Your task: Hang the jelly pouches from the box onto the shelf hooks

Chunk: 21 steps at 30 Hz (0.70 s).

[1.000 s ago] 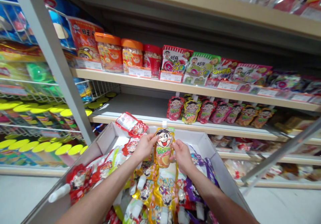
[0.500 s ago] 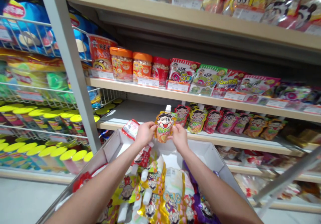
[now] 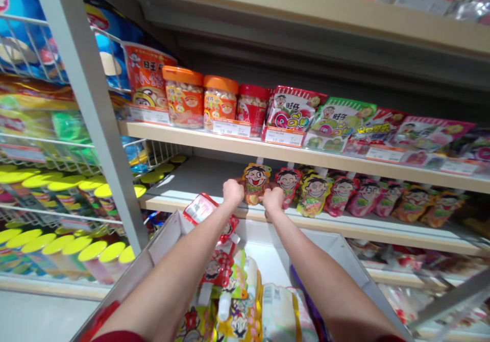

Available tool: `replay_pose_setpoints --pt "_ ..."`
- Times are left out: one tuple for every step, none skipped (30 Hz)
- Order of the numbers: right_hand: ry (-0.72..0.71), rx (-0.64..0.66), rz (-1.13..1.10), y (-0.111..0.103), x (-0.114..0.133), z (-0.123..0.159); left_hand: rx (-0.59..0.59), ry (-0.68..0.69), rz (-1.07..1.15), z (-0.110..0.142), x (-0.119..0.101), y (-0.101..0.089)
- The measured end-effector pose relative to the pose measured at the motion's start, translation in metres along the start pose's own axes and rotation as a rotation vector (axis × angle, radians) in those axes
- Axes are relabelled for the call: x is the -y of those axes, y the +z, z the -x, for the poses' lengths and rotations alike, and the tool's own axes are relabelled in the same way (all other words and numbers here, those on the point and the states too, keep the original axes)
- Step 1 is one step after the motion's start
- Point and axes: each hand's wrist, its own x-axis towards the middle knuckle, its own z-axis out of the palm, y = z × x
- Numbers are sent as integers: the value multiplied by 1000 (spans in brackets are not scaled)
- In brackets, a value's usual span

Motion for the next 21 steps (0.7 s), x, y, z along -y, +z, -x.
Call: replay_pose_setpoints --pt "13 -15 3 0 -1 -1 6 -6 2 -1 0 1" --pt "24 -26 6 0 -1 -1 8 -10 5 -1 0 2" --pt "20 -24 12 0 0 0 9 -10 6 -1 1 2" --pt "11 -23 23 -1 1 1 9 -10 5 -1 0 2" --pt "-2 -20 39 -3 3 2 12 -9 4 -1 0 2" --pt "-17 -15 60 -5 6 3 18 -8 1 -1 -1 1" --pt "-29 -7 87 -7 9 5 26 -7 -1 0 -2 -1" --pt "-37 4 116 -10 12 7 33 -5 -3 2 -3 -3" --pt "-41 17 141 -12 15 9 34 2 -6 4 -4 -6" --pt "-44 28 160 -15 18 11 31 18 -8 7 -5 -9" --pt "-46 38 170 -18 20 14 25 44 -4 11 -5 -13" --pt "-50 48 168 -21 22 18 14 77 8 15 -4 -18" --pt "-60 60 151 -25 22 22 2 113 29 21 -2 -24" --pt "-74 75 120 -28 22 28 -10 149 53 27 2 -30" --pt "-90 94 81 -32 21 35 -25 175 79 34 7 -37" --pt "-108 122 40 -36 19 44 -44 194 97 41 13 -45" --pt "-125 156 2 -39 16 55 -72 203 103 48 21 -54" --pt "-136 194 -31 -43 13 67 -106 206 96 55 28 -62" --pt "-139 236 -58 -45 9 80 -144 202 80 62 36 -70" --pt "-135 281 -80 -47 6 93 -186 191 61 68 44 -78" --pt "-123 322 -100 -48 3 106 -226 176 39 74 51 -85"
